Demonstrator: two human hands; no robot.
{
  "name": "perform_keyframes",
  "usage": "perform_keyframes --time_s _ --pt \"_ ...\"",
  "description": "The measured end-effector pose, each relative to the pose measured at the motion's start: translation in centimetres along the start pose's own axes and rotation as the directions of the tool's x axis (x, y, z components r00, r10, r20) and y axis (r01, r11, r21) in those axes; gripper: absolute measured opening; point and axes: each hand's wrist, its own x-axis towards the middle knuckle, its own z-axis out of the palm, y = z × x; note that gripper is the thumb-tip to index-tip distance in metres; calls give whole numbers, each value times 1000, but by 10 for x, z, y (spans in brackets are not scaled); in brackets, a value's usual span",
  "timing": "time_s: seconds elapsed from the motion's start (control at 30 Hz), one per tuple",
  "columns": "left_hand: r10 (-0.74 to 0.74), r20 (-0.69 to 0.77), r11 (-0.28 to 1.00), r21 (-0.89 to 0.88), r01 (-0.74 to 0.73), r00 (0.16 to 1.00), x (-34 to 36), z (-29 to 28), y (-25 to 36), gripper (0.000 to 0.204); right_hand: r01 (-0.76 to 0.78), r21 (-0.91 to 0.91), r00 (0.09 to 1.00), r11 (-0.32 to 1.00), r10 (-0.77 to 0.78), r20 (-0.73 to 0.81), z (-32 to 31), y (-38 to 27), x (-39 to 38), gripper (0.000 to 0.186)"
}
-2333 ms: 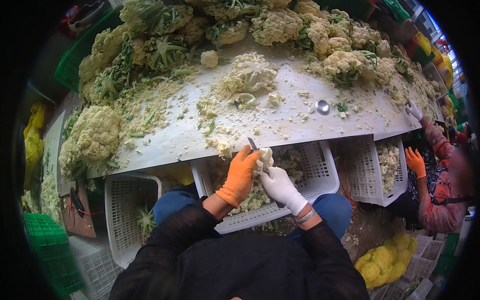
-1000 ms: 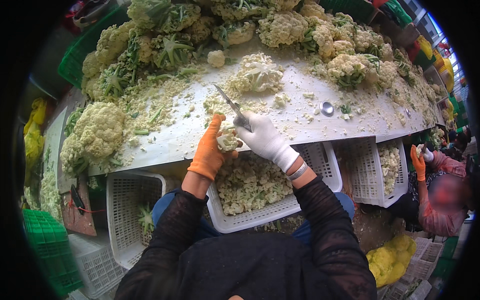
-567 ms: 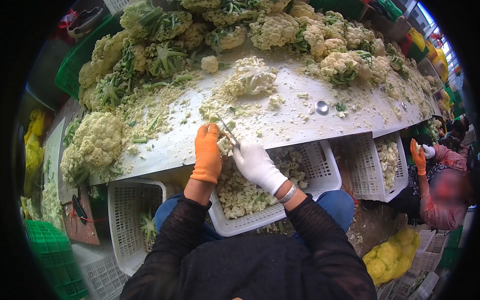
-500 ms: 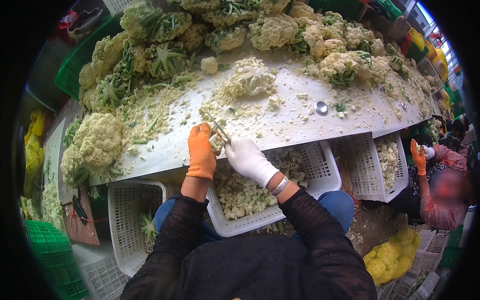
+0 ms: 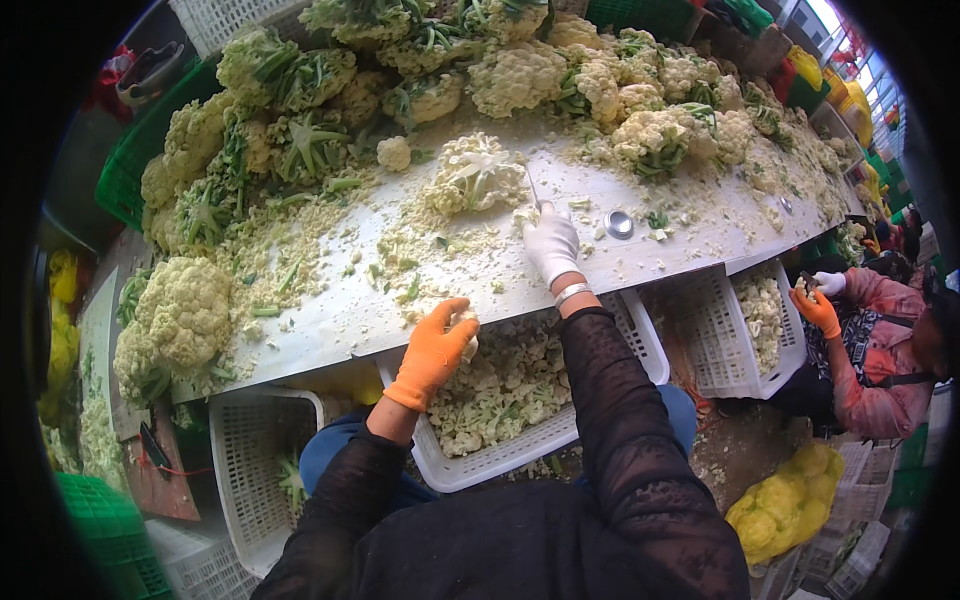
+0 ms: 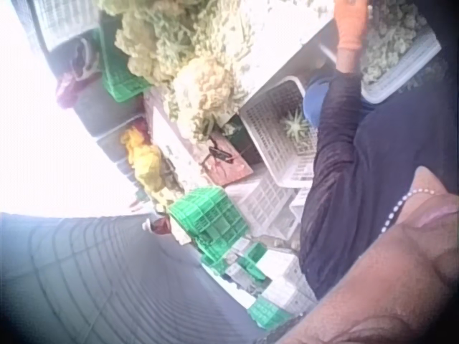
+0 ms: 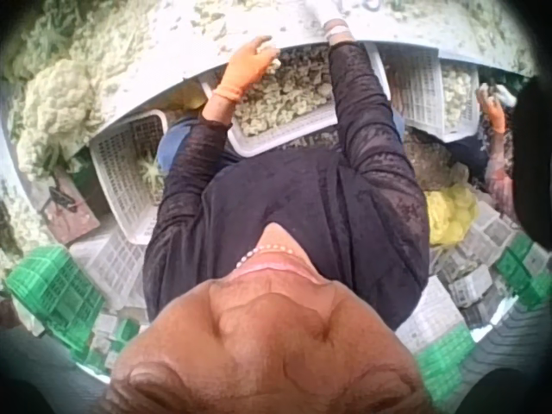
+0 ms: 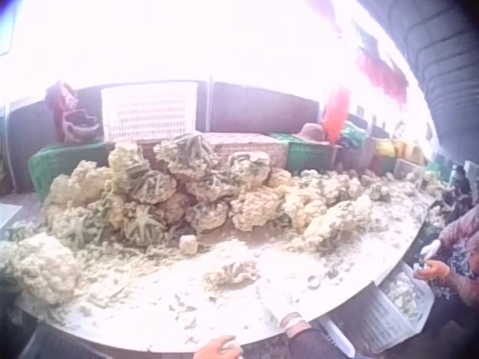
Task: The person sits at a table and uses a knife to cut cauliflower heads into smaller florets, placing them into a white basket. The person also moves a plastic basket and a wrapped bundle on the floor before beginning the cutting task.
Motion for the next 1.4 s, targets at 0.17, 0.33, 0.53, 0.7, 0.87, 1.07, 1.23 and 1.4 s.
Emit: perform_keyframes --time_s 0.17,0.33,0.53,0.7,0.87,1.07,1.23,1.4 --pt "246 -35 918 331 -221 969 10 -5 -10 39 68 97 984 993 -83 158 -3 9 12 48" --pt "441 -103 577 794 -194 891 38 -16 -64 44 -85 437 903 895 -115 413 -46 12 -50 38" --pt "564 206 323 836 -444 799 56 19 -78 51 -160 335 964 929 73 256 -86 47 -102 39" --pt "466 461 254 748 -613 756 101 40 -51 54 71 369 987 927 -118 106 -81 43 -94 28" --pt "473 192 173 937 -304 860 140 -53 -54 48 11 379 985 925 -76 156 -88 43 -90 26" --pt "385 -365 18 921 388 848 119 -230 -82 39 32 409 989 912 -87 117 -89 40 -96 32" --pt "506 -347 458 884 95 790 182 -154 -37 49 -401 621 867 673 60 494 -124 49 -92 39" --pt "142 -321 985 137 -103 936 280 -61 -45 80 -438 715 844 544 -23 535 -119 60 -95 55"
